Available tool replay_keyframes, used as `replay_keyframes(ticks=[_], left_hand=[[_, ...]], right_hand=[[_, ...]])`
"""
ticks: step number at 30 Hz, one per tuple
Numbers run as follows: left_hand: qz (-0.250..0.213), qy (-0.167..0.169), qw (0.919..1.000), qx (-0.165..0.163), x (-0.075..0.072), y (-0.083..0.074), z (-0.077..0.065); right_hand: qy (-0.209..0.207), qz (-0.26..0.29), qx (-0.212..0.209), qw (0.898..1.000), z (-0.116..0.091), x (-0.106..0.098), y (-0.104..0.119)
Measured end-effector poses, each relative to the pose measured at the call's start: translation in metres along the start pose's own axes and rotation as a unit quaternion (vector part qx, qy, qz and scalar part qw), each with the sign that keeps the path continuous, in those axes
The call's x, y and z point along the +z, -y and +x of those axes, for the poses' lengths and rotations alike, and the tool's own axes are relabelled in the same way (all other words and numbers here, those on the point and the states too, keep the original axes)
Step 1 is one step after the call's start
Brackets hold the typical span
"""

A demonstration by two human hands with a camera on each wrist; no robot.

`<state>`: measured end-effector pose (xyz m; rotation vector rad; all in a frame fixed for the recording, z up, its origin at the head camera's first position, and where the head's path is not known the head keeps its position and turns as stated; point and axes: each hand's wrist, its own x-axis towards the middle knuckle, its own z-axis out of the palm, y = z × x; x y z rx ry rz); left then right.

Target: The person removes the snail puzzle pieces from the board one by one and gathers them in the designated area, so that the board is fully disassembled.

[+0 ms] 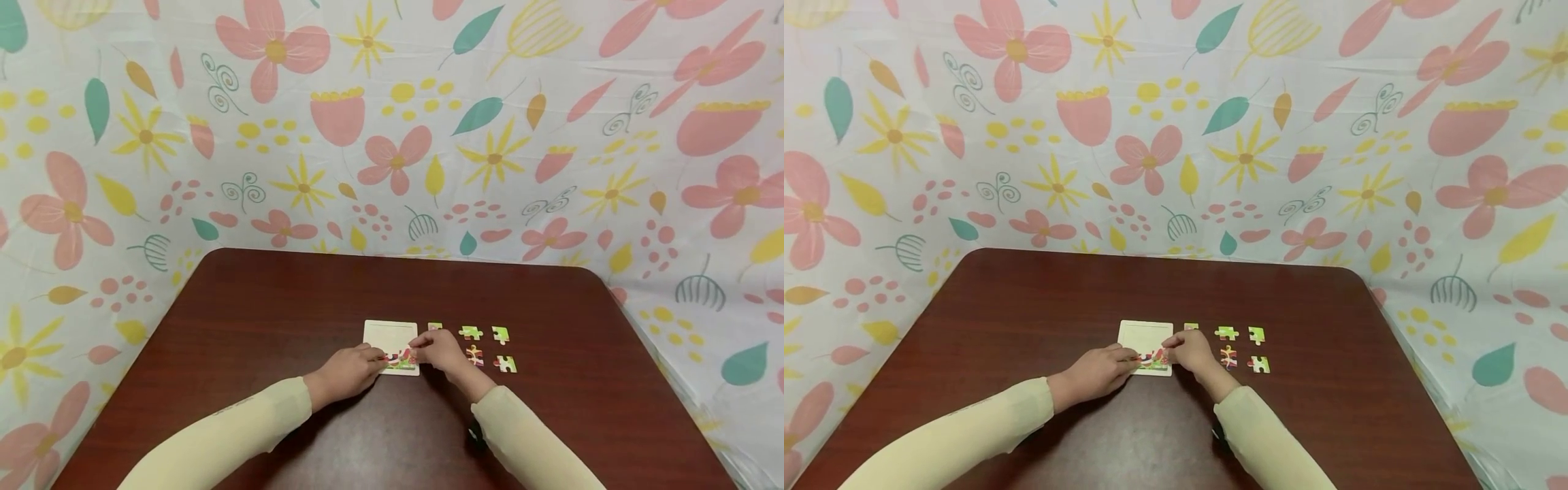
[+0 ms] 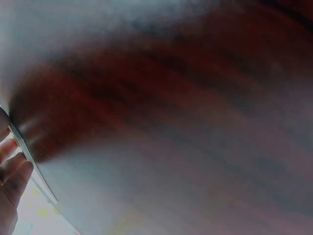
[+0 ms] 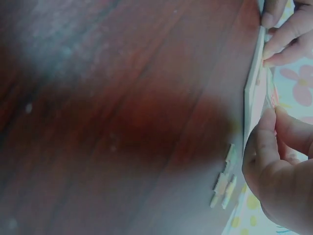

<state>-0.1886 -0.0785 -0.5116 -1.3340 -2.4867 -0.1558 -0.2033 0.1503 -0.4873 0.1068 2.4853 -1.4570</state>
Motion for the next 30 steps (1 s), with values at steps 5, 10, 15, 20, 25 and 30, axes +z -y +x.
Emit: replay_keyframes(ticks=[5, 10, 15, 20, 25, 30], left_hand=[[0.004, 0.006, 1.0, -0.003, 0.002, 0.0, 0.0], [0.007, 0.001, 1.0, -0.004, 0.004, 0.001, -0.001], [0.01, -0.002, 0.9999, -0.006, 0.006, 0.001, -0.001], [0.011, 0.001, 0.9999, -0.008, 0.005, 0.001, 0.0], [0.006, 0.006, 0.9999, -0.01, 0.002, 0.0, 0.0], [0.002, 0.013, 0.9998, -0.014, 0.001, 0.0, 0.0]], right_hand=[[-0.003, -0.007, -0.01, 1.0, -0.008, -0.009, 0.001], [-0.008, 0.021, -0.002, 1.0, -0.016, -0.021, -0.007], [-0.008, 0.044, 0.004, 0.999, -0.027, -0.037, -0.019], [0.003, 0.026, -0.003, 1.0, -0.038, -0.058, -0.033], [0.009, 0.009, 0.007, 1.0, -0.048, -0.079, -0.046], [0.008, 0.009, 0.013, 1.0, -0.054, -0.095, -0.056]])
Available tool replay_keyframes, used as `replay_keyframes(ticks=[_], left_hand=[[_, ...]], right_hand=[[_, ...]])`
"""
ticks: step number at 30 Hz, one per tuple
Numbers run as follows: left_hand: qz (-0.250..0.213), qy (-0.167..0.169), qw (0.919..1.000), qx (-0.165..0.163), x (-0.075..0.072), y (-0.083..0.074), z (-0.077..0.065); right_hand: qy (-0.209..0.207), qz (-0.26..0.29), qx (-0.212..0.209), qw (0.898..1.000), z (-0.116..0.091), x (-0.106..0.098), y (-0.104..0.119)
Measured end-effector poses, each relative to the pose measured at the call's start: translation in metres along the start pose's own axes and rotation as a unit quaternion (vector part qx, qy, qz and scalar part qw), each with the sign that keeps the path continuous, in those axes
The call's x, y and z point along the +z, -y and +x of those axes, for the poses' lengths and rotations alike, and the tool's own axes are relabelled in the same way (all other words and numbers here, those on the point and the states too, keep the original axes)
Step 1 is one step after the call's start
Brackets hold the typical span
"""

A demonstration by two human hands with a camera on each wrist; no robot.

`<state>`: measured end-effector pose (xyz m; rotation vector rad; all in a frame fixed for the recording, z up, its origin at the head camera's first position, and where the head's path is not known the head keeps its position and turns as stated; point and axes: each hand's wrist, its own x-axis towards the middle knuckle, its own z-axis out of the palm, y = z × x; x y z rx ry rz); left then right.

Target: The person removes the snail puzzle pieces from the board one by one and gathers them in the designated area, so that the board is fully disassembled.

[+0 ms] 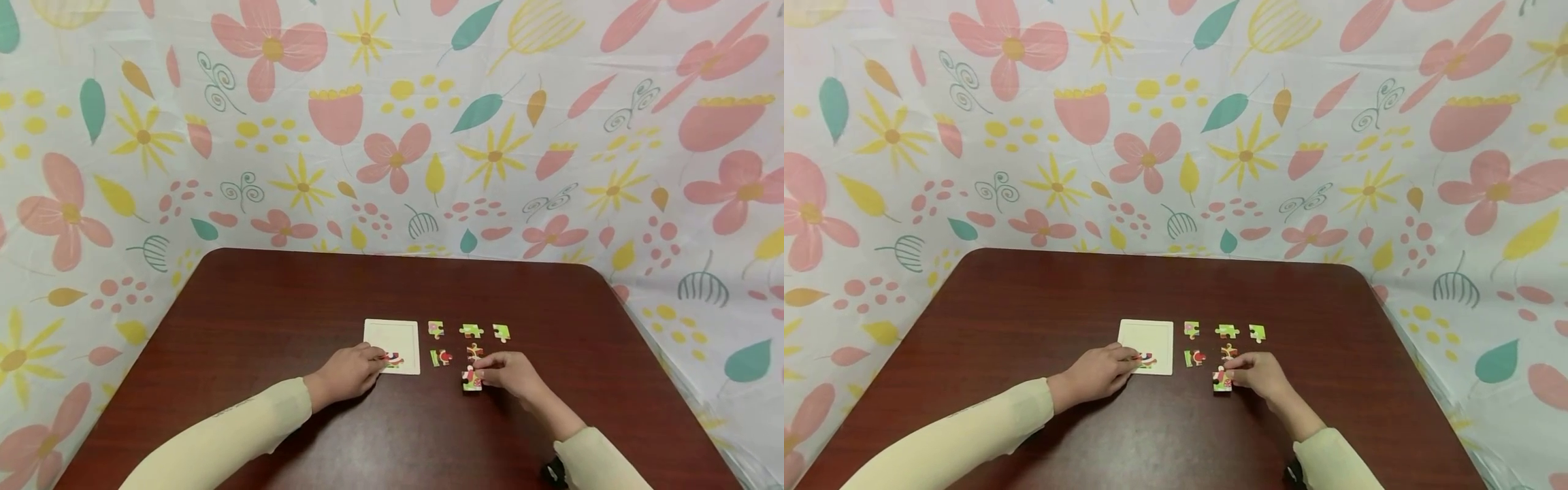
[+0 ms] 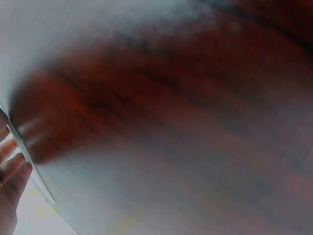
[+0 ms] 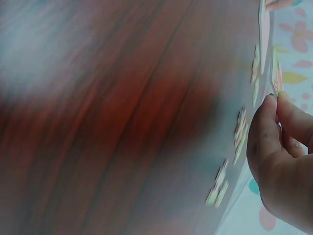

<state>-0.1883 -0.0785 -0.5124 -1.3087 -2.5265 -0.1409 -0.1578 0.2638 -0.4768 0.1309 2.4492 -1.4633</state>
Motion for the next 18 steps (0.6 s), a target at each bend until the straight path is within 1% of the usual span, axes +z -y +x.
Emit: replay_keyframes(ticks=[3, 7, 10, 15, 18], left_hand=[[-0.002, -0.002, 1.0, -0.002, 0.001, -0.001, 0.0], [0.0, -0.013, 0.9999, 0.0, 0.003, 0.001, -0.001], [0.001, -0.016, 0.9999, 0.0, 0.004, 0.0, -0.001], [0.003, -0.014, 0.9999, -0.005, 0.005, 0.0, -0.002], [0.004, -0.016, 0.9998, -0.007, 0.006, 0.0, -0.002]], right_hand=[[-0.003, -0.016, 0.002, 1.0, -0.003, -0.009, -0.006], [-0.005, -0.033, 0.003, 0.999, -0.005, -0.018, -0.013], [-0.006, -0.033, 0.005, 0.999, -0.008, -0.025, -0.02], [-0.006, -0.037, 0.021, 0.999, -0.009, -0.038, -0.031], [0.001, -0.037, 0.03, 0.999, -0.01, -0.045, -0.036]])
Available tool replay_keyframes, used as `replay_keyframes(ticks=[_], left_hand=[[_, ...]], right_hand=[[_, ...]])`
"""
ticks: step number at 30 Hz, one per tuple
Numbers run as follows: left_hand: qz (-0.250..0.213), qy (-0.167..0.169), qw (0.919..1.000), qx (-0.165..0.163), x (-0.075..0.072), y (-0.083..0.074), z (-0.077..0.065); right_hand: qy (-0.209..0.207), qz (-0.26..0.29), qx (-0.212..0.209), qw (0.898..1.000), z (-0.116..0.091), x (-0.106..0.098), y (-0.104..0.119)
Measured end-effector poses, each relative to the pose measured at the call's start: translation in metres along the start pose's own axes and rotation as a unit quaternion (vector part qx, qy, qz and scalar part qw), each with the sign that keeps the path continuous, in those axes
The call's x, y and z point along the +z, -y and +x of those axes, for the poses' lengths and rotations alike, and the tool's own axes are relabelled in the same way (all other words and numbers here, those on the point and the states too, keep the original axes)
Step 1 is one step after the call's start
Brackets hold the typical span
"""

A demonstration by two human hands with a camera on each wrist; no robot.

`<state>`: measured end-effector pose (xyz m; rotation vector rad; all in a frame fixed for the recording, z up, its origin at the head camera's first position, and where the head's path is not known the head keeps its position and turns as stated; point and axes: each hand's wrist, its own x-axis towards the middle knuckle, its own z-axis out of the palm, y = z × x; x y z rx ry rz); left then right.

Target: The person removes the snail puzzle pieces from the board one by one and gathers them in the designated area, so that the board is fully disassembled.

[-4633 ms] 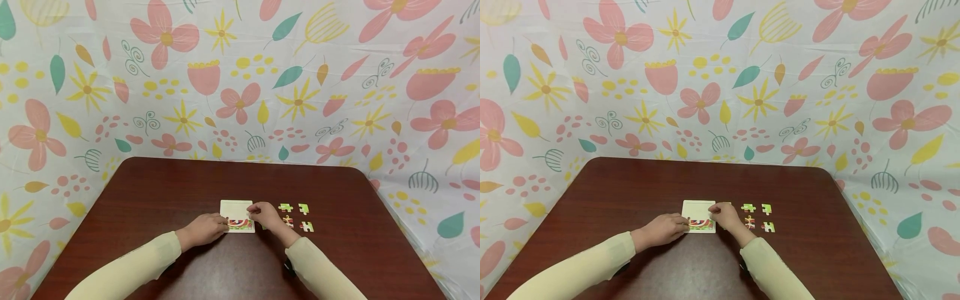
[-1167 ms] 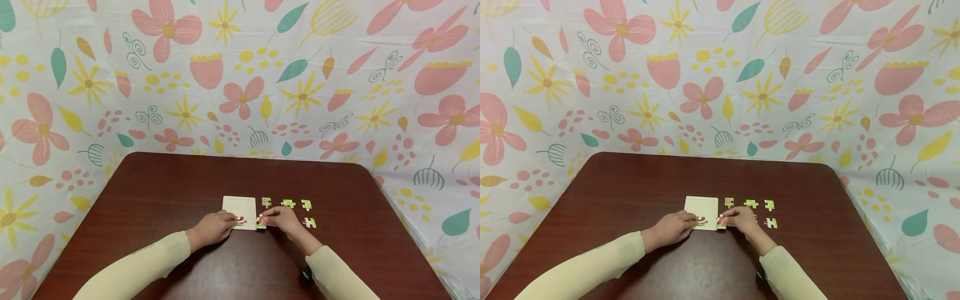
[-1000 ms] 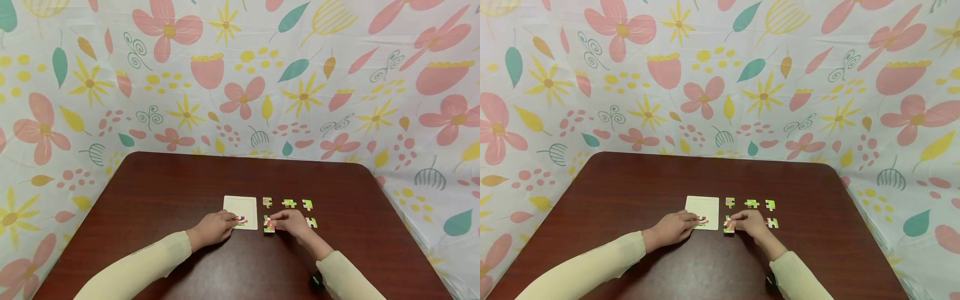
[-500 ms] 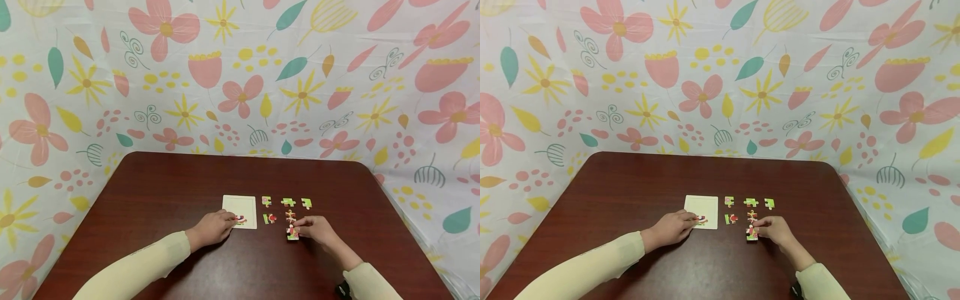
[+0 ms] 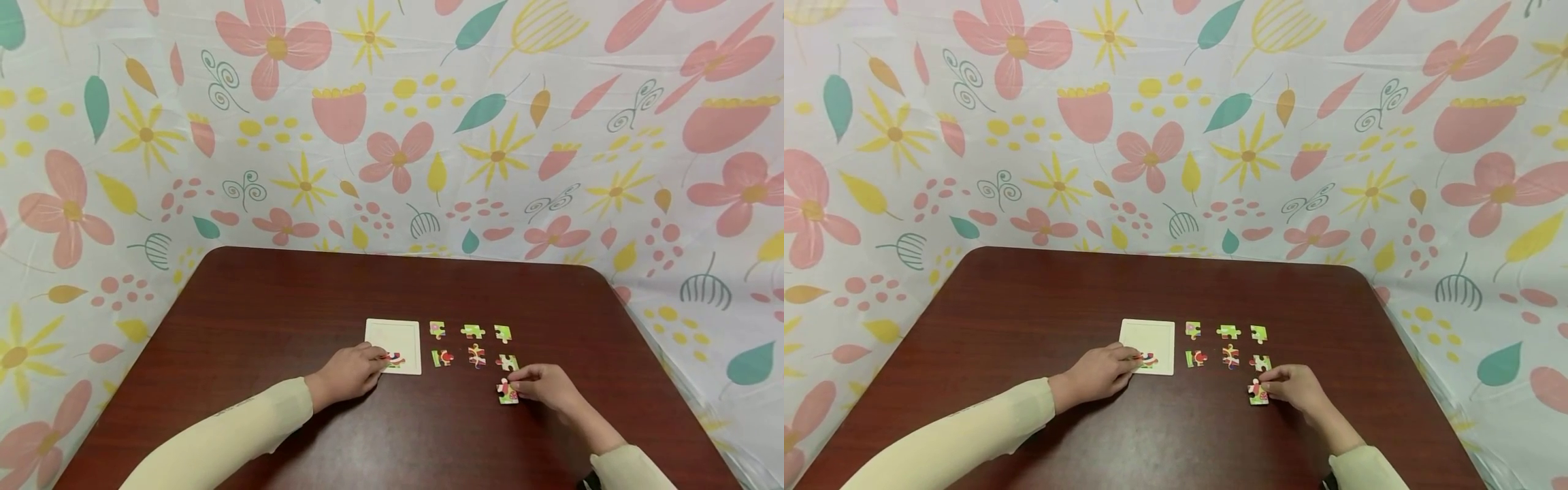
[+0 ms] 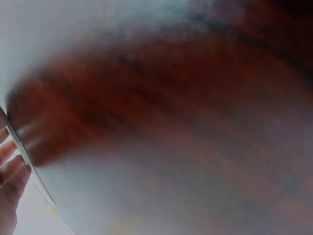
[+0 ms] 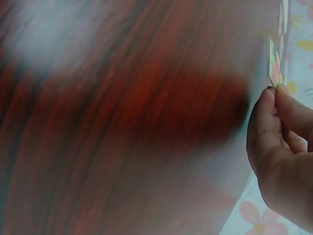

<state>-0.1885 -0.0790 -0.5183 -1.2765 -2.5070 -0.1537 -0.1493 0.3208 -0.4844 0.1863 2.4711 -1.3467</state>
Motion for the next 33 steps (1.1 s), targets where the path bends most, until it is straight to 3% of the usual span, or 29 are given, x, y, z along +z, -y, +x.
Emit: replay_keyframes(ticks=[5, 14, 33], left_hand=[[0.004, 0.002, 1.0, -0.002, 0.0013, -0.0002, -0.0003], [0.004, 0.008, 1.0, -0.003, 0.0015, -0.0008, -0.0009], [0.008, 0.0, 1.0, -0.003, 0.0029, -0.0013, -0.0009]], right_hand=[[0.014, -0.001, -0.006, 1.0, 0.0001, -0.0073, -0.0045], [-0.015, -0.076, -0.013, 0.997, 0.0005, -0.0092, -0.0033], [-0.034, -0.183, -0.06, 0.981, 0.0022, -0.0088, -0.0045]])
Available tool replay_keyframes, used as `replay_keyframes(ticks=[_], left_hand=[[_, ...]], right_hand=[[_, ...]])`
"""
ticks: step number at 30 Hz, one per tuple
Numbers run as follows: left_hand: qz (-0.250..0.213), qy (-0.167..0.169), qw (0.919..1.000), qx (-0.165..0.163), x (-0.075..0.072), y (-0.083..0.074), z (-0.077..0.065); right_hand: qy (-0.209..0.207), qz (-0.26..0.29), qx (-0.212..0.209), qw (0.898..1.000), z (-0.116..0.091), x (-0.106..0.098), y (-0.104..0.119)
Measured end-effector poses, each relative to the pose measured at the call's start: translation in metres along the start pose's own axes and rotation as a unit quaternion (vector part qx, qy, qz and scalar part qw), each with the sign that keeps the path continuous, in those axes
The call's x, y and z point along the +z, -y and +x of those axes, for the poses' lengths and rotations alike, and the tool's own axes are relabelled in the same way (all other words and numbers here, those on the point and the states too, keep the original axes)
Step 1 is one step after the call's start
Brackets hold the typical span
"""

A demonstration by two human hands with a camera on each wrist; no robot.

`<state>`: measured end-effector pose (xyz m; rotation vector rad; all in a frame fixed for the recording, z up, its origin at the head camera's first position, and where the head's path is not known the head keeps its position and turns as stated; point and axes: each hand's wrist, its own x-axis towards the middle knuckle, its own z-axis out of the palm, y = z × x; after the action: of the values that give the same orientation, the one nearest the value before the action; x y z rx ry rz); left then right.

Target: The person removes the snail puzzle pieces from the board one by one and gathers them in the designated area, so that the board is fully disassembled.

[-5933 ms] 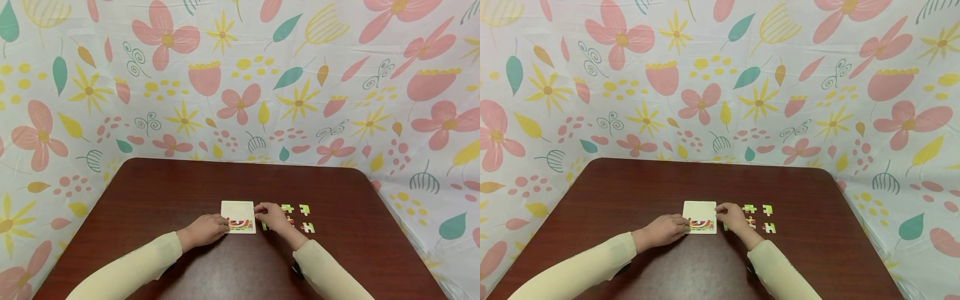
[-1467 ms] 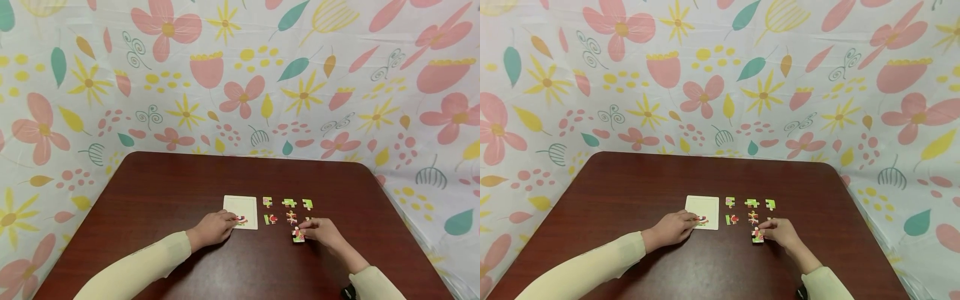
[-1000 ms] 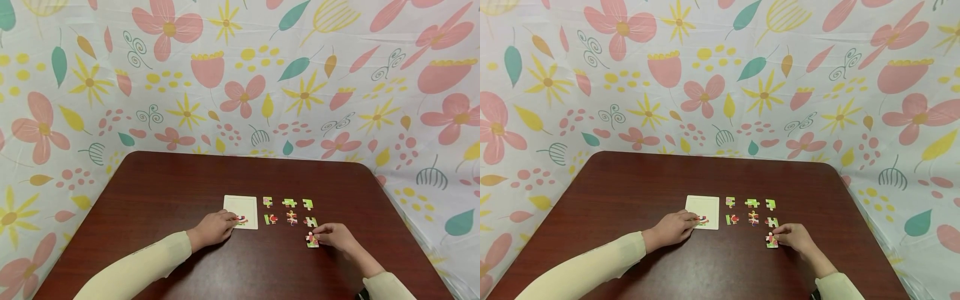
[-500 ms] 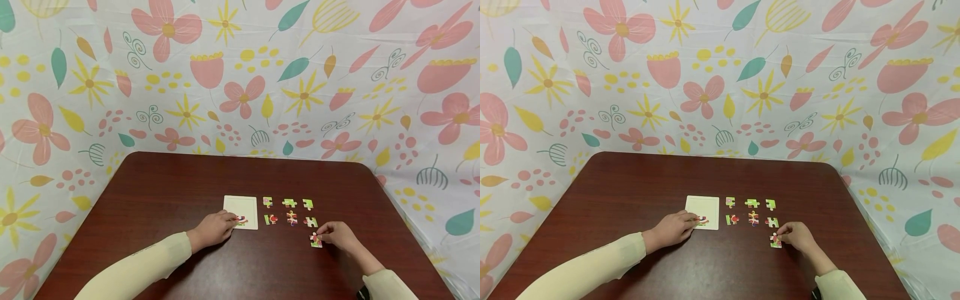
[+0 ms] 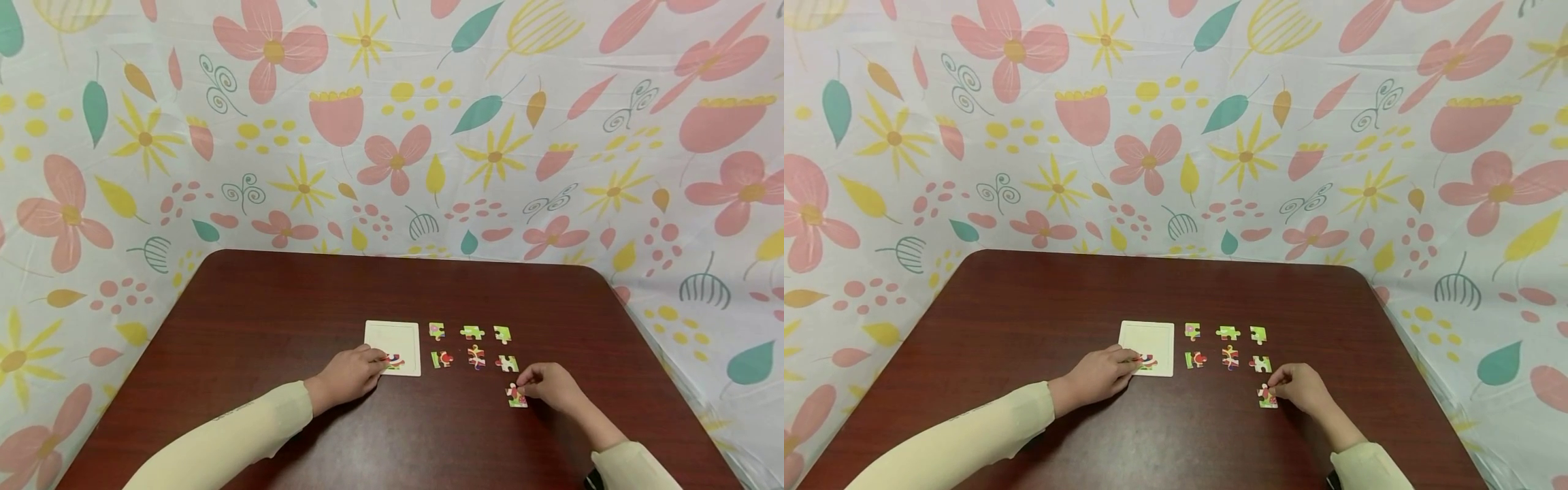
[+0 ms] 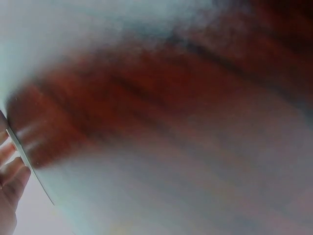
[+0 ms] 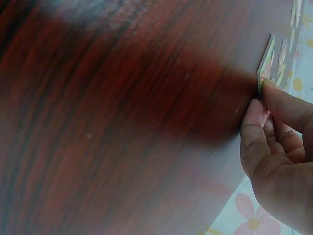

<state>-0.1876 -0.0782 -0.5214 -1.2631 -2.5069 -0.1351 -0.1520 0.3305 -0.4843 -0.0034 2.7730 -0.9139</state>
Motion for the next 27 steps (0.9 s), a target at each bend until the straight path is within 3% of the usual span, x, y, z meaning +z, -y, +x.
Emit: replay_keyframes(ticks=[9, 21, 27], left_hand=[[-0.004, 0.001, 1.0, -0.003, -0.001, -0.001, -0.001], [-0.005, 0.021, 0.9998, 0.006, -0.005, 0.003, -0.001], [-0.016, 0.042, 0.9989, 0.016, -0.009, 0.007, 0.0]], right_hand=[[0.003, 0.014, 0.006, 1.0, -0.002, -0.001, 0.003], [0.068, 0.107, 0.039, 0.991, 0.004, -0.01, -0.006], [0.058, 0.118, 0.048, 0.99, 0.007, -0.008, 0.011]])
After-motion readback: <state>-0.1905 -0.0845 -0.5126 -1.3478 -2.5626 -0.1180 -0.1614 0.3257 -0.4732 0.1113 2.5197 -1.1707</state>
